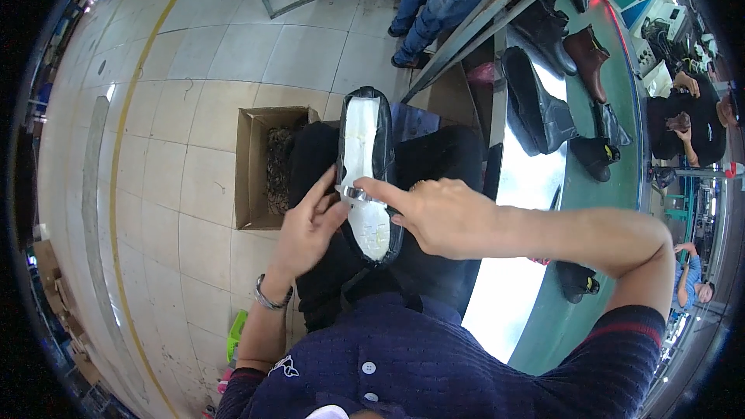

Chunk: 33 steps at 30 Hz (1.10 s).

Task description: Assembling shoes by pulling the upper over the last and securing it with tools at a factory station.

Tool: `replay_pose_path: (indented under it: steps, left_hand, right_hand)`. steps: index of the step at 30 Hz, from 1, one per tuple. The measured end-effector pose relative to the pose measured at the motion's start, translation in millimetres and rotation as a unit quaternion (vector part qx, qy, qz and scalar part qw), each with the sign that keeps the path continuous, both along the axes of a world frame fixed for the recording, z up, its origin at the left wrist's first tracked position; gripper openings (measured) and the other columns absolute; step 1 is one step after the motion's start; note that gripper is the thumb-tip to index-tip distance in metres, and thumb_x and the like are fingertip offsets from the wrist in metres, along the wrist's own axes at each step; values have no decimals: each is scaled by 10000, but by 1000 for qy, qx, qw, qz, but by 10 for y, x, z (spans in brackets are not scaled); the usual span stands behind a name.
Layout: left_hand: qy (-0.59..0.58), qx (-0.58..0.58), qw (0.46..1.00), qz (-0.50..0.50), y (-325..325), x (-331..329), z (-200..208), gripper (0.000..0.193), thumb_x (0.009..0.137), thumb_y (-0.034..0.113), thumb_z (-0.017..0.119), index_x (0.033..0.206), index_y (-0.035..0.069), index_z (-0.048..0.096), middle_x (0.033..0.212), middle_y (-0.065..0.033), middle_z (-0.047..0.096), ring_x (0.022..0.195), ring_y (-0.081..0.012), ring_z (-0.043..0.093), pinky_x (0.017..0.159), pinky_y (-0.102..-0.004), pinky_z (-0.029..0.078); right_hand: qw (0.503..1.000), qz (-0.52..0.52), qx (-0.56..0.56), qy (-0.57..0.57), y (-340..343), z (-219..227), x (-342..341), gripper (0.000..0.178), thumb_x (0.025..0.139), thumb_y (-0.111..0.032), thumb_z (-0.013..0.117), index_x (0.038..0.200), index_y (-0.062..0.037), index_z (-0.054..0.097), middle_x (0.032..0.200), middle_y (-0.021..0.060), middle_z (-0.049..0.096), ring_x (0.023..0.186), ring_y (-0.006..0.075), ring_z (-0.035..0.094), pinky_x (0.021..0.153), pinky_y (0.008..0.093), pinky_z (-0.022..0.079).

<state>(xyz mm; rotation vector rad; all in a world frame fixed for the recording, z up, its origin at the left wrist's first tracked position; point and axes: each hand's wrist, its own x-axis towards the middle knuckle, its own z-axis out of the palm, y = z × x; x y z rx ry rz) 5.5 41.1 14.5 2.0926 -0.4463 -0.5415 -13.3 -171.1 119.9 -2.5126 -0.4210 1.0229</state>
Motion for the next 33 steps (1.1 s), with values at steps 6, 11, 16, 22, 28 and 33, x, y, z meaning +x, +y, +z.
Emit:
replay_pose_path:
  steps: [6,11,16,22,28,33]
  left_hand:
    - [542,-469,689,106,-361,263,-356,748,953,433,565,1545,184,181,1481,-57,379,1274,-186,453,1069,-346,357]
    - [451,-449,764,104,-433,280,-255,782,944,406,582,1553,174,149,1501,-81,347,1325,-204,393,1102,-333,301]
    - [456,-390,794,101,-375,338,-253,785,949,388,577,1554,153,135,1510,-108,327,1365,-197,332,1119,-327,260]
    - [421,-393,814,83,-396,359,-119,786,956,344,587,1550,108,131,1502,-86,339,1355,-172,335,1116,-297,253]
    - [417,-371,826,84,-313,330,-149,780,955,347,588,1552,128,135,1504,-81,337,1350,-167,346,1109,-303,275]
    - [434,-377,815,73,-324,345,-264,791,942,328,610,1552,141,142,1477,-68,380,1310,-159,391,1087,-304,311]
  right_hand:
    - [997,-34,8,-71,-33,-184,-285,672,938,-134,560,1505,-173,201,745,167,633,519,338,626,496,445,543]
    - [994,-68,76,-46,-80,-122,-201,634,940,-138,559,1488,-143,239,673,150,624,510,323,624,517,429,546]
    - [996,78,28,-33,-24,659,526,549,902,-153,602,1407,-110,393,641,199,628,609,367,660,561,429,550]
    - [969,97,-67,-218,-237,49,826,622,913,-175,587,1478,-191,327,623,135,631,566,306,656,501,391,520]
    - [943,70,47,-322,-114,319,687,572,947,-261,562,1471,-194,344,700,147,638,552,320,633,498,396,512]
    - [966,36,-28,-254,-334,-331,540,631,951,-231,555,1503,-207,251,529,115,579,489,294,628,423,370,480]
